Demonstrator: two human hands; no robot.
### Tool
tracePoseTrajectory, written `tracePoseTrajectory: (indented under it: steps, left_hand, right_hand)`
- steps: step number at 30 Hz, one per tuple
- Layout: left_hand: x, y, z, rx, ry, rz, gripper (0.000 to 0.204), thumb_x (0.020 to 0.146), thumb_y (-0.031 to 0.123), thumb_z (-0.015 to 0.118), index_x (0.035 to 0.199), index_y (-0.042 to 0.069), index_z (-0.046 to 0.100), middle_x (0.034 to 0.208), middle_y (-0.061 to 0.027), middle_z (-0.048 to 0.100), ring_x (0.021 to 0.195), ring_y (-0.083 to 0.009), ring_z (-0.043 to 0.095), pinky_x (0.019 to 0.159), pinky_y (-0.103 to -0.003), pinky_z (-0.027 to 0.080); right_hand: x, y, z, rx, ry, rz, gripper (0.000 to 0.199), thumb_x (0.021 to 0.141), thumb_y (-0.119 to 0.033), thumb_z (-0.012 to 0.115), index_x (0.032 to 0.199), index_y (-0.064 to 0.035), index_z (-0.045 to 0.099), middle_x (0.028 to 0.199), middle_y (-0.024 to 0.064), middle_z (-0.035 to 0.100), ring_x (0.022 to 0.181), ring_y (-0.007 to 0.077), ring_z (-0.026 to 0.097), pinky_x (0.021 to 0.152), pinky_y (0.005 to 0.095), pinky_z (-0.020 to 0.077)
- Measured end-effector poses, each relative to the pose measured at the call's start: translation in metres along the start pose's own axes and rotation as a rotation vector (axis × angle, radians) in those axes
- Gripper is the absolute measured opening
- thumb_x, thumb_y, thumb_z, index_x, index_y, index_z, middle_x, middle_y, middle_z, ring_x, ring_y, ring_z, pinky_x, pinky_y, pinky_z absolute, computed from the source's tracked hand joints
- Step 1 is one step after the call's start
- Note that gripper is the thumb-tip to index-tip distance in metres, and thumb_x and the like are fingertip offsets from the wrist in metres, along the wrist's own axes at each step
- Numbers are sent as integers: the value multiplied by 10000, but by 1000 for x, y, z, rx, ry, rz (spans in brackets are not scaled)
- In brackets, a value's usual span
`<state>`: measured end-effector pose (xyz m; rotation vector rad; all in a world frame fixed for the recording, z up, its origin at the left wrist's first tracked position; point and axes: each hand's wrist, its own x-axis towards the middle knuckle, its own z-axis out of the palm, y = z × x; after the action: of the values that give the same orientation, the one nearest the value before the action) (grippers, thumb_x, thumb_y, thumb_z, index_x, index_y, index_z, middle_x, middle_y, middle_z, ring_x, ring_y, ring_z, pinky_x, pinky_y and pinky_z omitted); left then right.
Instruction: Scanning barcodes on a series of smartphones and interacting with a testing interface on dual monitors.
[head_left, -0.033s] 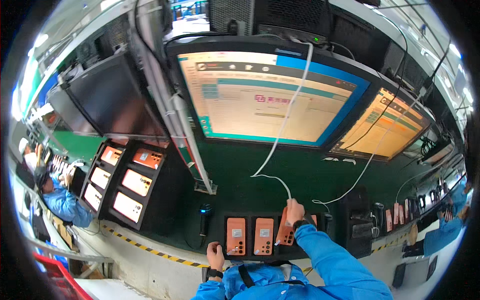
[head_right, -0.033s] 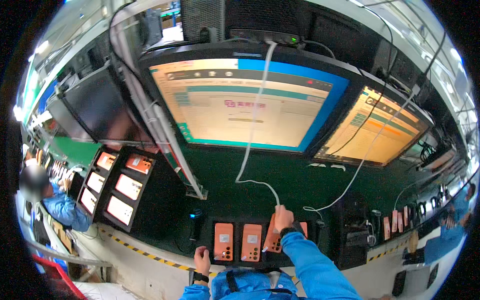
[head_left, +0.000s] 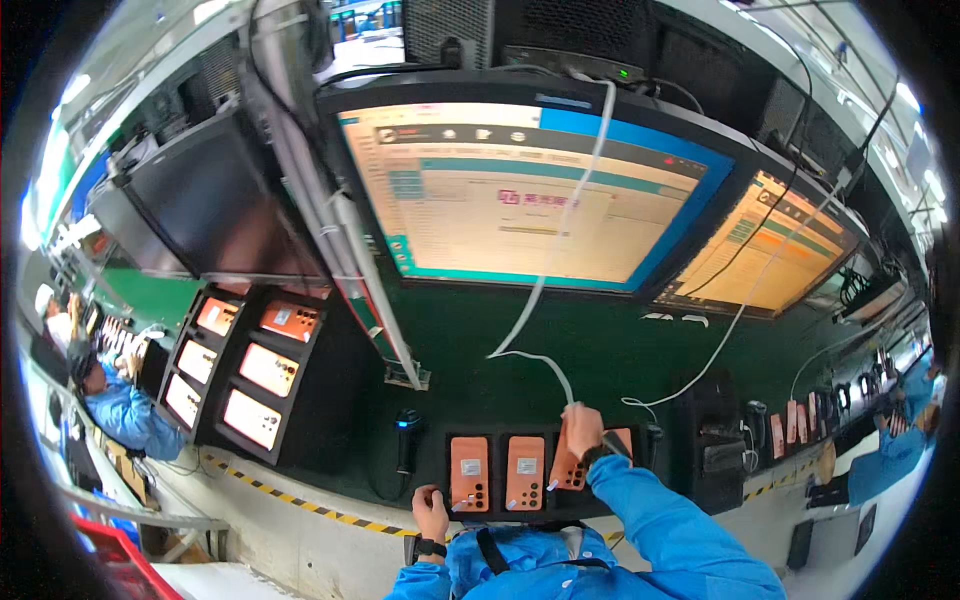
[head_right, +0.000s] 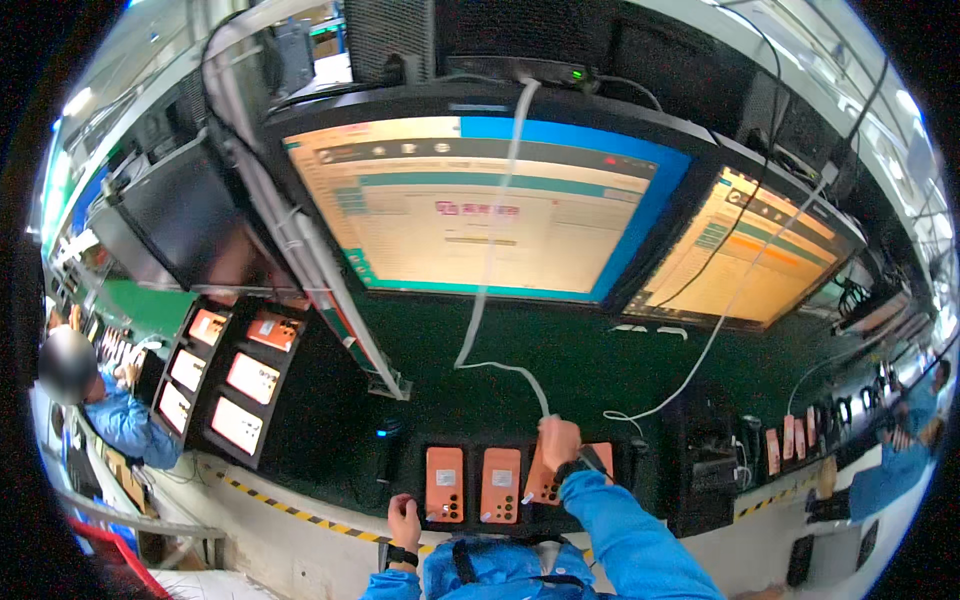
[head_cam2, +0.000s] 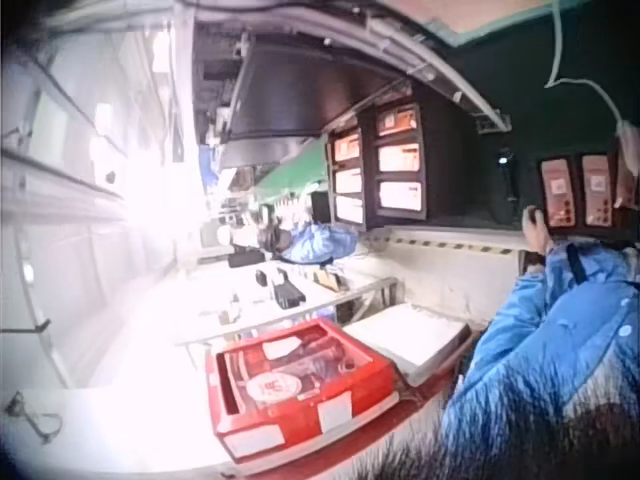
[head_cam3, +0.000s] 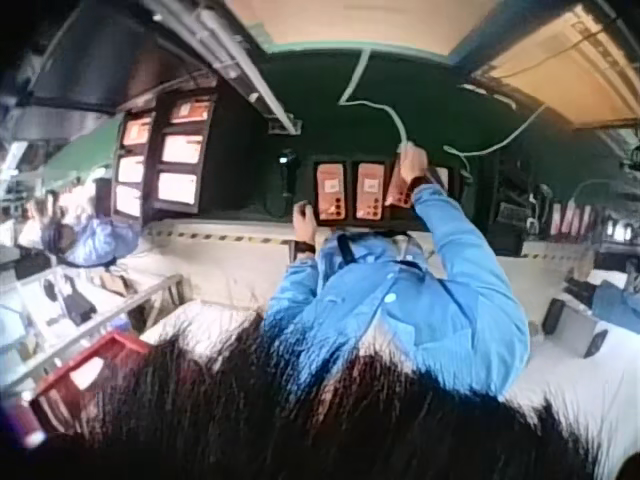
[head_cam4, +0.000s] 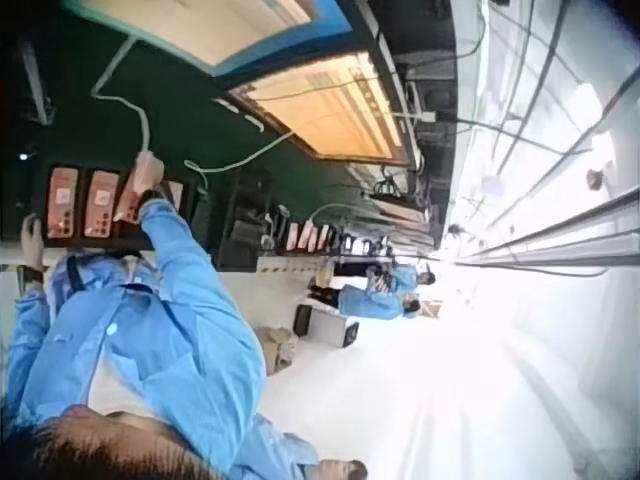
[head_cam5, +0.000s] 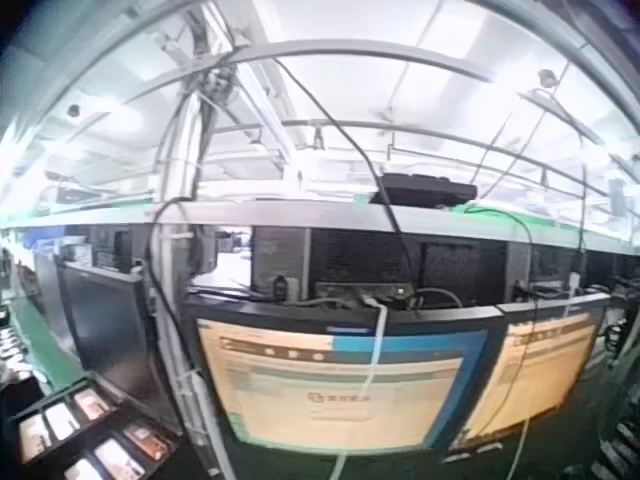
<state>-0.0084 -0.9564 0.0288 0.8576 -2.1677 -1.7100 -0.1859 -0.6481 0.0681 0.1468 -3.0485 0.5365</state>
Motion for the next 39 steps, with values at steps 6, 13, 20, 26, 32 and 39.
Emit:
tracePoseTrajectory:
  steps: [6, 13, 20, 26, 32, 39]
  left_hand:
    - [1, -11, 13, 155, 105, 51, 160, 827, 92, 491, 937, -10, 546, 875, -140, 557, 785, -254, 531, 729, -363, 442]
    - [-14, 32, 6, 342, 4, -104, 364, 806, 189, 606, 1075, -52, 555, 988, -229, 545, 904, -342, 554, 816, -414, 439]
    - [-29, 98, -8, 612, -241, -10, 610, 826, 389, 668, 1149, -101, 504, 1021, -254, 615, 950, -399, 594, 837, -426, 475]
    - [68, 102, 15, 299, -241, -231, 350, 807, 228, 645, 986, -68, 589, 909, -183, 640, 823, -238, 606, 747, -357, 474]
    - [194, 80, 105, 116, -214, 211, 289, 824, 171, 642, 994, -57, 589, 823, -104, 639, 769, -176, 588, 703, -331, 467]
    - [214, 56, 176, 364, -189, 340, 608, 729, 30, 655, 1299, -6, 446, 1334, -227, 436, 1221, -309, 462, 1008, -347, 375]
  right_hand:
    - [-54, 1, -26, 179, -13, -379, 205, 910, -193, 522, 983, -18, 600, 1331, 108, 485, 1290, 309, 380, 1080, 475, 260]
    - [-99, 3, -108, 263, 150, 90, 538, 774, -241, 669, 1205, 11, 468, 1268, 246, 453, 1177, 435, 418, 1001, 488, 322]
    - [-179, 72, -94, 286, 45, 633, 598, 809, -324, 658, 1208, 84, 479, 1109, 265, 581, 1046, 385, 556, 904, 423, 431]
    - [-110, 108, -95, 932, -72, 672, 517, 802, -258, 687, 1176, 52, 512, 1005, 119, 628, 883, 178, 593, 779, 310, 473]
    - [31, 132, -62, 1225, -108, 680, 432, 807, -124, 564, 1213, 5, 492, 820, 31, 558, 611, 101, 479, 456, 258, 397]
    - [87, 110, 10, 914, 489, 290, 264, 803, -89, 628, 1051, -8, 591, 957, 87, 653, 872, 188, 602, 742, 291, 466]
